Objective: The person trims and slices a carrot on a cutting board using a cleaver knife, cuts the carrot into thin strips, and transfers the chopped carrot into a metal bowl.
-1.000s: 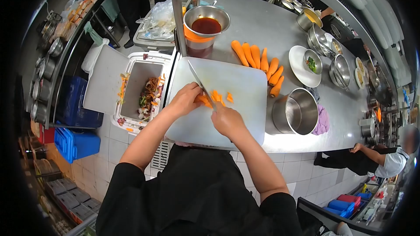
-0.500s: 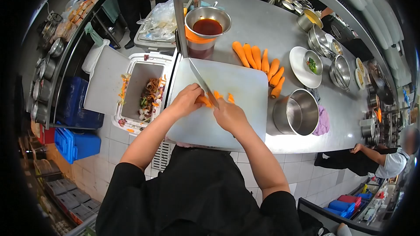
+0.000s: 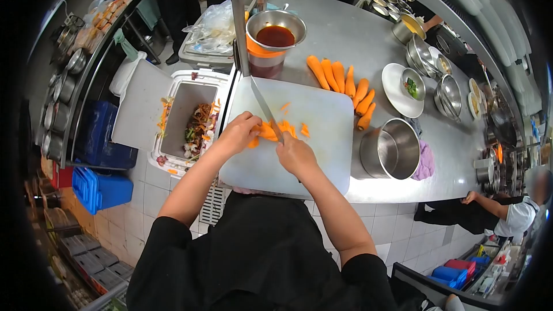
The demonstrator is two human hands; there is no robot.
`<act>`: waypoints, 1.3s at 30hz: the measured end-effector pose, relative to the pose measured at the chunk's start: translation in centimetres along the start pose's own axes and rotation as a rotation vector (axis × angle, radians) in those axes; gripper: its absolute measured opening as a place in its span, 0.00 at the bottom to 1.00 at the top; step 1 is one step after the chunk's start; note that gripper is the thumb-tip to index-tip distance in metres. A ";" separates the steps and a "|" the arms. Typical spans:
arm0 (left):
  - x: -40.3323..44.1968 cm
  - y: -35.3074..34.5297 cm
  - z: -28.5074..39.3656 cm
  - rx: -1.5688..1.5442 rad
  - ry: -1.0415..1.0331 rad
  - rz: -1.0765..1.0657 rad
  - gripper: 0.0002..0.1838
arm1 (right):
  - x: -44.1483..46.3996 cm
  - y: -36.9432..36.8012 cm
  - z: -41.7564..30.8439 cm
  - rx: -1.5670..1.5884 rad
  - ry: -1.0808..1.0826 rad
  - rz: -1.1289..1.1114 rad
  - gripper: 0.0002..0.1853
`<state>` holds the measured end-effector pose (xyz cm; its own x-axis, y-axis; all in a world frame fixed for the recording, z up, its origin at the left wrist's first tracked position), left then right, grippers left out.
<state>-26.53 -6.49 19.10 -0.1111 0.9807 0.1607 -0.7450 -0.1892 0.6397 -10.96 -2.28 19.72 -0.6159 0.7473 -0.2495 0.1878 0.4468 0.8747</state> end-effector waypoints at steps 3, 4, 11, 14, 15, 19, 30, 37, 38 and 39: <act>0.3 -0.4 0.1 0.025 -0.025 -0.019 0.10 | -0.5 1.4 -0.1 -0.064 0.045 0.031 0.14; 0.3 -0.4 0.2 0.032 -0.026 -0.027 0.10 | -0.8 1.9 -0.3 -0.095 0.080 0.041 0.14; 0.9 -1.3 -0.4 0.087 -0.011 -0.083 0.08 | -0.6 -0.4 -1.2 -0.140 0.181 0.165 0.11; 0.8 -1.1 -0.2 0.121 -0.027 -0.079 0.07 | 0.0 0.7 -1.5 -0.151 0.199 0.130 0.10; 0.8 -0.9 -0.1 0.127 -0.027 -0.073 0.07 | -0.4 1.6 -1.7 -0.152 0.200 0.131 0.10; 0.7 -1.1 -0.4 0.159 -0.035 -0.068 0.06 | -1.2 0.6 -1.7 -0.128 0.200 0.110 0.10; 0.4 -1.2 -0.6 0.158 -0.017 -0.038 0.06 | -0.6 -0.1 -1.5 -0.153 0.169 0.059 0.12; 0.6 -1.0 -0.6 0.162 0.034 -0.065 0.06 | -1.0 0.9 -1.8 -0.144 0.149 0.009 0.12; 0.5 -1.2 -0.8 0.161 0.033 -0.066 0.06 | -0.9 0.3 -1.7 -0.141 0.158 0.029 0.12; 0.4 -1.3 -0.9 0.147 0.012 -0.049 0.06 | -0.6 -0.3 -1.5 -0.140 0.156 0.034 0.12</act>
<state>-26.21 -5.78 17.72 -0.0851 0.9893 0.1185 -0.6453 -0.1453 0.7499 -11.85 -3.58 20.21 -0.7240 0.6708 -0.1609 0.1090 0.3416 0.9335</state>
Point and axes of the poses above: each hand's wrist, its own x-axis towards the middle knuckle, its own y-axis out of the back of the hand, z = x × y, the point moved 9 cm from there along x, towards the middle knuckle, and after that the axes turned 6 degrees about -x, right-handed, at the moved point
